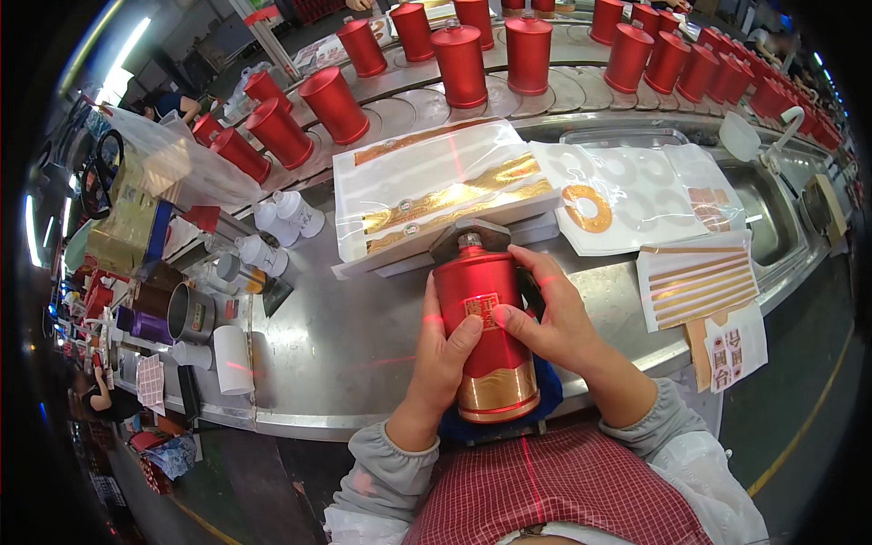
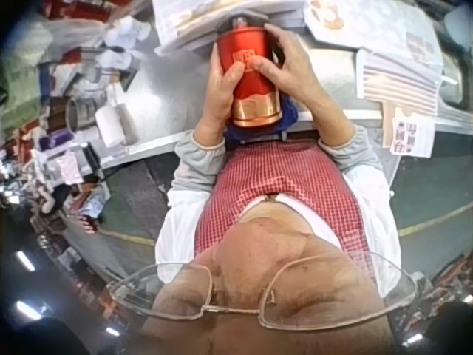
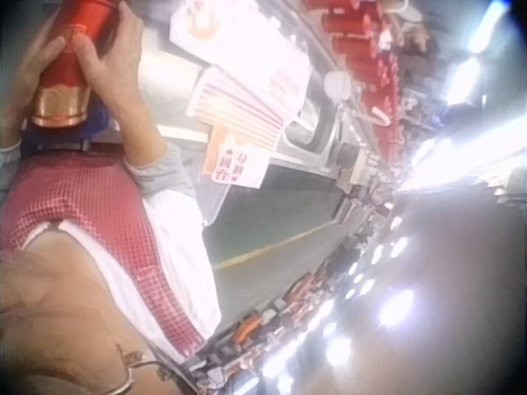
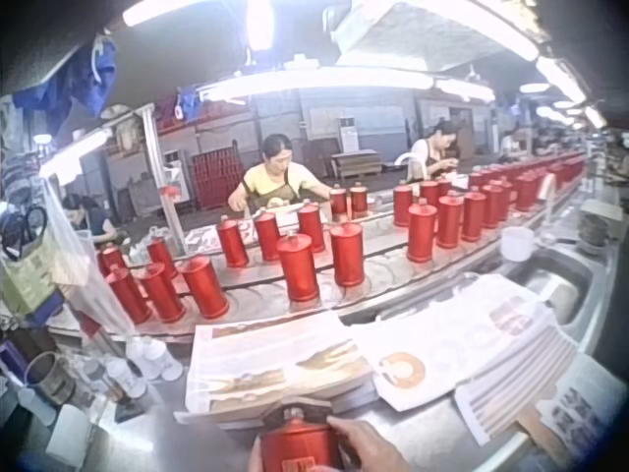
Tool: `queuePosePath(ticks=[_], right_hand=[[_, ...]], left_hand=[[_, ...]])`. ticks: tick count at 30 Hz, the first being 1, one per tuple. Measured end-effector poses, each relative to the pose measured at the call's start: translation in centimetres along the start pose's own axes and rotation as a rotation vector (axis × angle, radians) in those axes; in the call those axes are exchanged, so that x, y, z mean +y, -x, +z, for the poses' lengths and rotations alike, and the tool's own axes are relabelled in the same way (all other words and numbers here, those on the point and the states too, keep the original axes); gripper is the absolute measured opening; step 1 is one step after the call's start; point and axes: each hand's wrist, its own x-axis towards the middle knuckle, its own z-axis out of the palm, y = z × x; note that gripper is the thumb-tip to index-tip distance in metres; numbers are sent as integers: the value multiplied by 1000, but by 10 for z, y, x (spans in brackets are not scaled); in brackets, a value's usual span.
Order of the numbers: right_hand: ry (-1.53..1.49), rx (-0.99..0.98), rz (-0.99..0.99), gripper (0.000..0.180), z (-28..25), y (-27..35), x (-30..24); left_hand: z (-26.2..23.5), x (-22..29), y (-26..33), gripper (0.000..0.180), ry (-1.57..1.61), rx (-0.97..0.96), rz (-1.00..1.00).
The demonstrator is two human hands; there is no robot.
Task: The person applies gold decorative labels to red cylindrical containers. They align the label, smooth it with a green tool, and then apply a smaller circular sticker to the center of the container. The process is repeated for multiple containers.
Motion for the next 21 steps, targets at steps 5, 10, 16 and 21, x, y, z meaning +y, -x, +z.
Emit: queuePosePath(ticks=[5,10,16,21], right_hand=[[58,52,-8,65,-8,0,-4],[274,-125,-225,35,-42,-37,-47],[715,-295,-952,18,-26,-60,-70],[561,-420,-371,14,-17,-85,-62]], left_hand=[[0,1,-1,76,16,-15,-20],[-1,0,-1,77,7,-24,-12],[-9,-6,15,82,202,19,33],[-4,-8,20,78,137,70,59]])
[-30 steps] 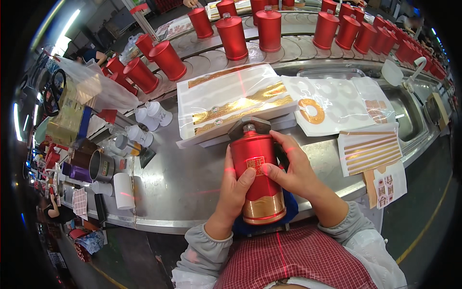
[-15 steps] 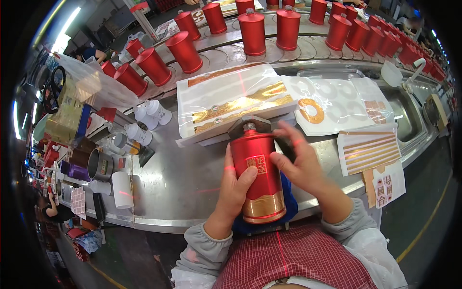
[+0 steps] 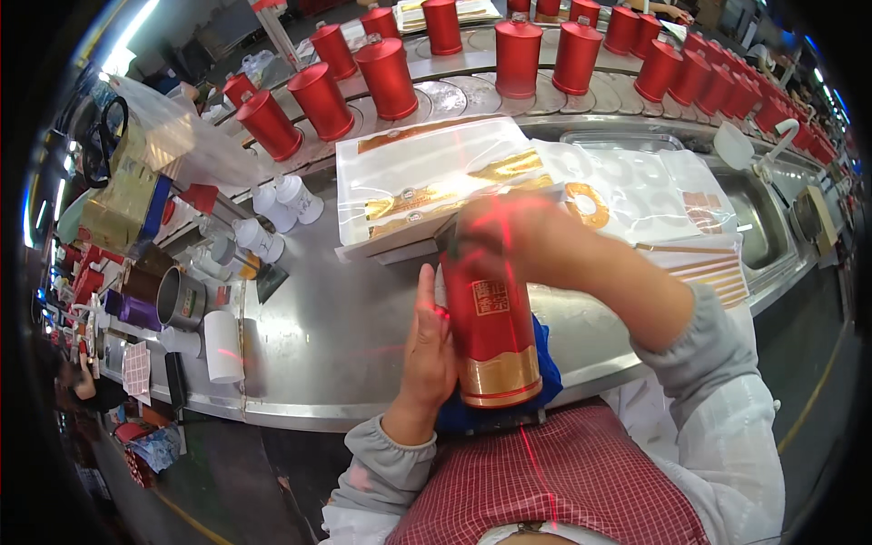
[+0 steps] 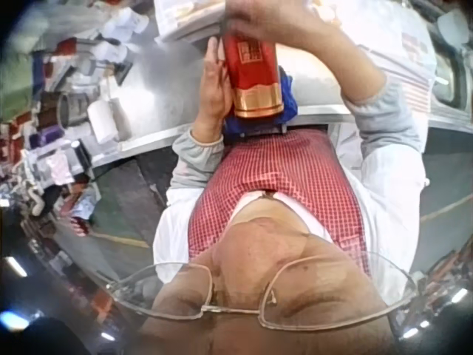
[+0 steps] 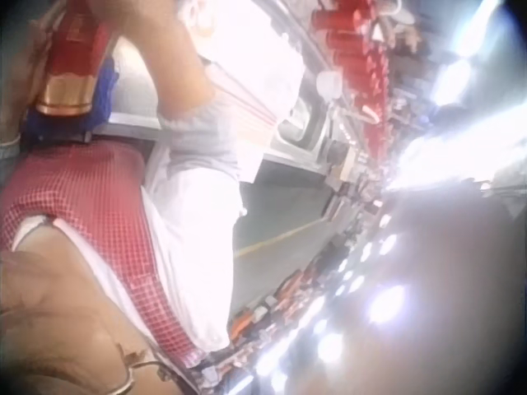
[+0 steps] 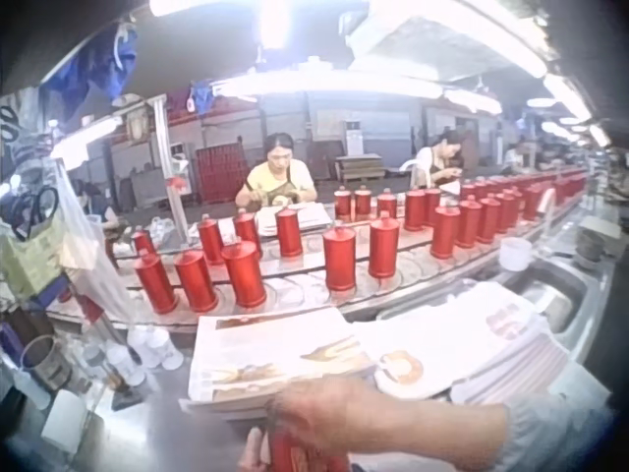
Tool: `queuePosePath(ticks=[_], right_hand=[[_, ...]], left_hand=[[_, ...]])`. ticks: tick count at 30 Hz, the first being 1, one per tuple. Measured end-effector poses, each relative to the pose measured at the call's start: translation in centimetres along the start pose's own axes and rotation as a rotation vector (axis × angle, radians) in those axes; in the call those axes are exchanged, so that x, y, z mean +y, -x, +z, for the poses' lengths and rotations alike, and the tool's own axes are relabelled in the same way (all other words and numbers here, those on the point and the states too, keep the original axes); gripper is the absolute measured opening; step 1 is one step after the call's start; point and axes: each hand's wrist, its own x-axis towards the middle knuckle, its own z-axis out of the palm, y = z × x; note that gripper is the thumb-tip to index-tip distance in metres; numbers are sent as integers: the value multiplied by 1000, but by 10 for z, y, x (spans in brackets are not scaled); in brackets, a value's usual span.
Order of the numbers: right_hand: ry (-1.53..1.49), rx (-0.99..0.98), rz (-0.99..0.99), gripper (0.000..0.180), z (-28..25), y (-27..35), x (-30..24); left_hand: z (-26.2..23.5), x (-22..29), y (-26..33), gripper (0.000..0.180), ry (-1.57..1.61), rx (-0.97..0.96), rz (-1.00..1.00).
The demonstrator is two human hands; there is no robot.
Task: The person applies gold decorative labels to red cylindrical containers. They align the label, smooth it with a green tool, and then apply a smaller circular sticker to the center of the container. The process is repeated for multiple containers.
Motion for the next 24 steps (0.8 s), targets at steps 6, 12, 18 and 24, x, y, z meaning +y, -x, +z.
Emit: queuePosePath(ticks=[6,12,18,24], right_hand=[[-150,237,-69,13,3,37,19],[-255,298,-54,14,19,72,15],[-409,422,216,30,21,98,17],[-312,135,94,83,49,155,-17]], left_hand=[[-13,-6,5,84,-29,-5,-6],[-11,-18,19,85,-552,1,413],[-20,42,-35,58,-1393,-491,717],[-20,17,-46,39,-938,43,598]])
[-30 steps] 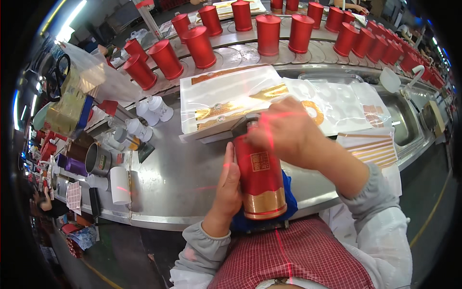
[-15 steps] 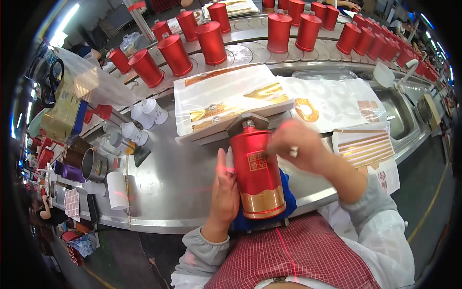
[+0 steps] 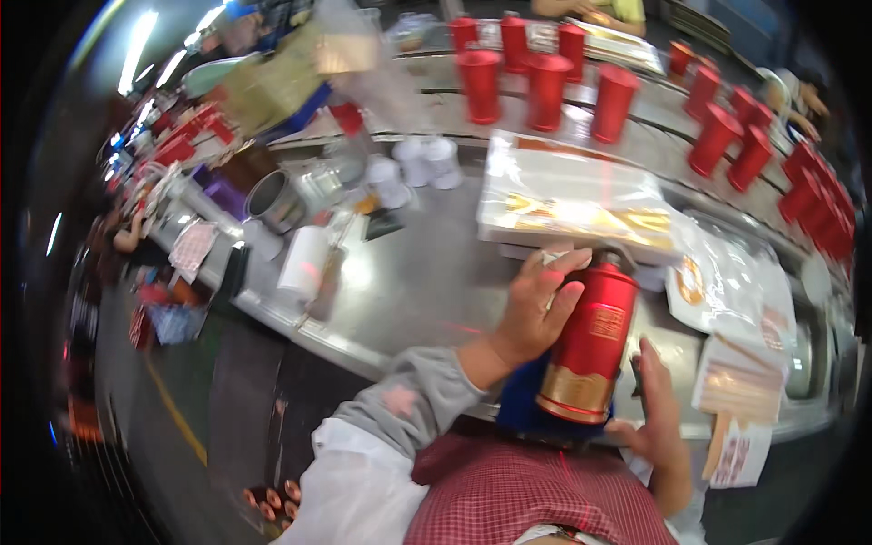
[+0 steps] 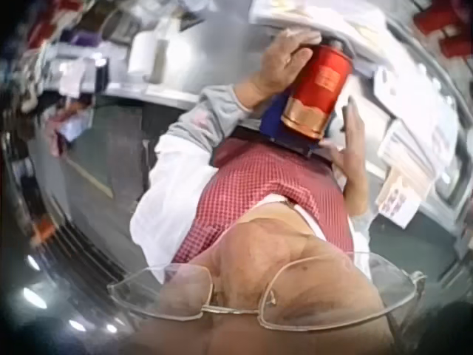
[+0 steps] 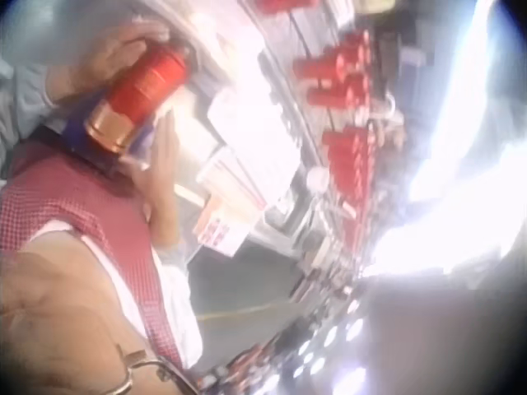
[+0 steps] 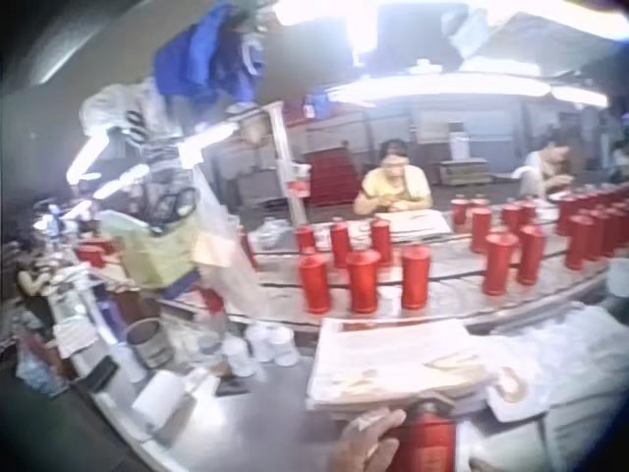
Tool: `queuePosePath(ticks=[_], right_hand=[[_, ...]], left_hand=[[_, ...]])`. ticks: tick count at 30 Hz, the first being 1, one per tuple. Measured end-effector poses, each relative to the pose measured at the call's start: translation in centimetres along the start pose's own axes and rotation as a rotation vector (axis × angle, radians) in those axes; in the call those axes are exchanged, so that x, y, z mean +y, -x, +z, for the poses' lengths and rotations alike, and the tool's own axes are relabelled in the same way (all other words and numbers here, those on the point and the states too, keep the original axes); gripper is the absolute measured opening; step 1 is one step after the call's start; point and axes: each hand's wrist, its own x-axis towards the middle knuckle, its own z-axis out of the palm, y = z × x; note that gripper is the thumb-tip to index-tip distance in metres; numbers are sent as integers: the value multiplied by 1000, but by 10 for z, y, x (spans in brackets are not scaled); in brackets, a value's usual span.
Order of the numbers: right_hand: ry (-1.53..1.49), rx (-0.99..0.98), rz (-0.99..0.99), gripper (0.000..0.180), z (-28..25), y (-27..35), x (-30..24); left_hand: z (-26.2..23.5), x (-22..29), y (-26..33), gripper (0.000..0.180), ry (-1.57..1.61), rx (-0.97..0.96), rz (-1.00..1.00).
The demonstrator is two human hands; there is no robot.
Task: The person applies gold decorative labels to red cylindrical containers. They align the label, smooth it with a green tool, and then apply a smaller circular sticker to the center of the container. The process is repeated for multiple containers.
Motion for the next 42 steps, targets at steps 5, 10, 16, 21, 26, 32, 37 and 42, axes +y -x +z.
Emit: queuePosePath(ticks=[5,10,16,21,26,32,37,42], right_hand=[[45,98,113,89,54,2,0],[-56,136,-26,86,39,21,-2],[0,122,-467,91,30,5,-3],[-75,-40,-794,75,44,-33,-50],[-300,-146,-1040,46,105,-56,-99],[-71,-459,-872,78,174,-79,-149],[359,-356,-687,66,238,-136,-149],[564,-465,-695,65,303,-187,-144]], left_hand=[[27,-29,0,54,1103,-98,-820],[1,13,-9,50,946,-214,-815],[-80,108,-6,33,495,-247,-468],[-153,217,50,24,-64,-26,-432],[-203,265,138,18,-166,219,-418],[-262,256,277,18,-674,523,-604],[-333,204,410,25,-1026,780,-868],[-437,149,565,27,-1434,746,-906]])
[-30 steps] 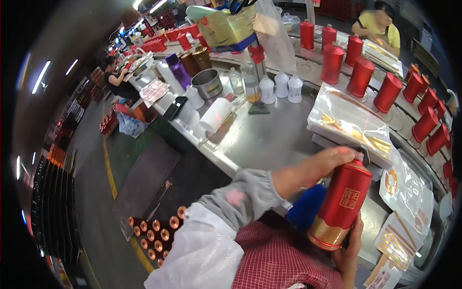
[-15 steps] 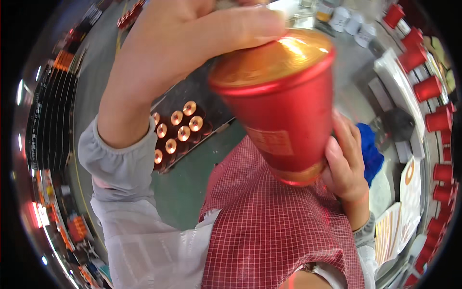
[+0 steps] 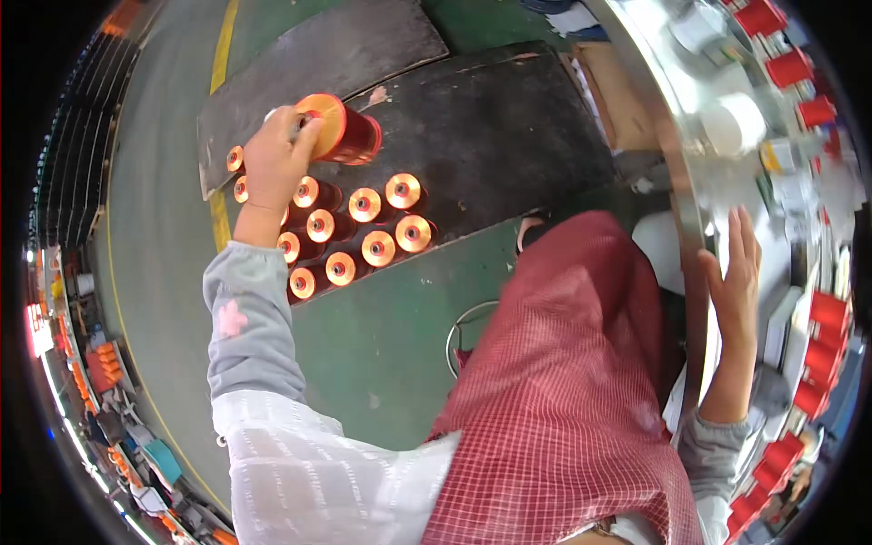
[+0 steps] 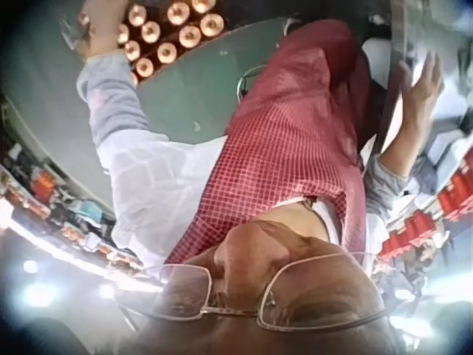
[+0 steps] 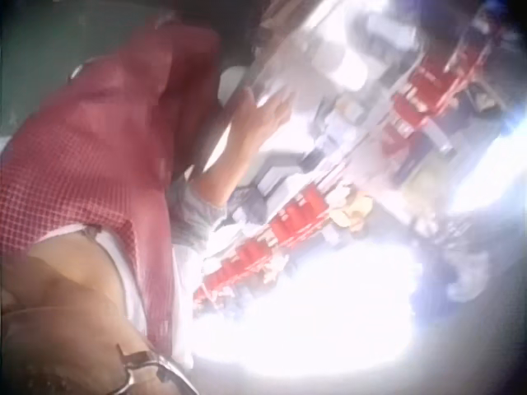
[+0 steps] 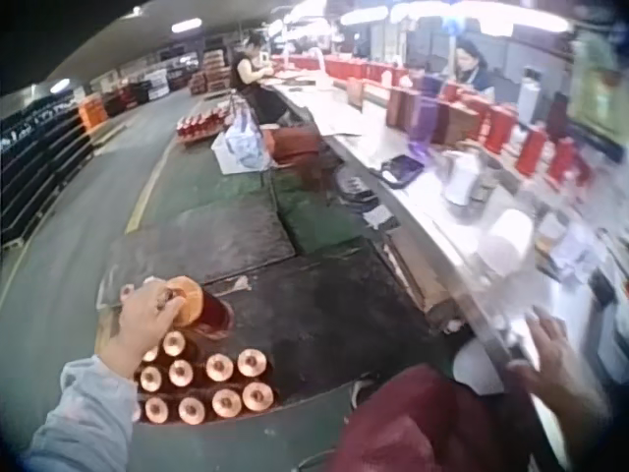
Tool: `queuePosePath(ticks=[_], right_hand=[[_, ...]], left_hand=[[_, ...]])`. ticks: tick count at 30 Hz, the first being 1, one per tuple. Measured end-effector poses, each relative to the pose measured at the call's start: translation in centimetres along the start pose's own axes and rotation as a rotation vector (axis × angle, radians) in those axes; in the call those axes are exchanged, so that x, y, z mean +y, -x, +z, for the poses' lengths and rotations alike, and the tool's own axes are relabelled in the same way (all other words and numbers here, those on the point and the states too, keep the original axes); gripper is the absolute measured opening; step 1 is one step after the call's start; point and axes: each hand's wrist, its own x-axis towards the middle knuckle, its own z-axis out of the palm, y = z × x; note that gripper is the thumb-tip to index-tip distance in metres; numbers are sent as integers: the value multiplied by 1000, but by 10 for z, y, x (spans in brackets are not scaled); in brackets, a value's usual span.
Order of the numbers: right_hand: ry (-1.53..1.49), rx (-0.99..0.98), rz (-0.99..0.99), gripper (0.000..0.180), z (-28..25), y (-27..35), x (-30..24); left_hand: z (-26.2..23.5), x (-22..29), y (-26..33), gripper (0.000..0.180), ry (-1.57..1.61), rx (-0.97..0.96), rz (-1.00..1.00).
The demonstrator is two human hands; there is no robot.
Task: The person applies gold decorative labels to red cylindrical containers. They align the label, smooth it with a green tool, and then apply a smaller circular sticker to the center of the container. The process is repeated for multiple containers.
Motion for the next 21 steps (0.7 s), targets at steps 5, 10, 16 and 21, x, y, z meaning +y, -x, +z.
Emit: queuePosePath(ticks=[5,10,16,21], right_hand=[[71,-104,39,74,23,-26,-16],[152,-127,194,82,32,-47,-30],[269,-113,214,82,40,-59,-18],[289,-99,221,81,38,-56,-12]], left_hand=[[51,-162,8,32,-244,-6,-292],[103,-284,29,34,-369,21,-551],[144,-375,45,40,-436,27,-762],[177,-428,57,43,-526,-12,-938]])
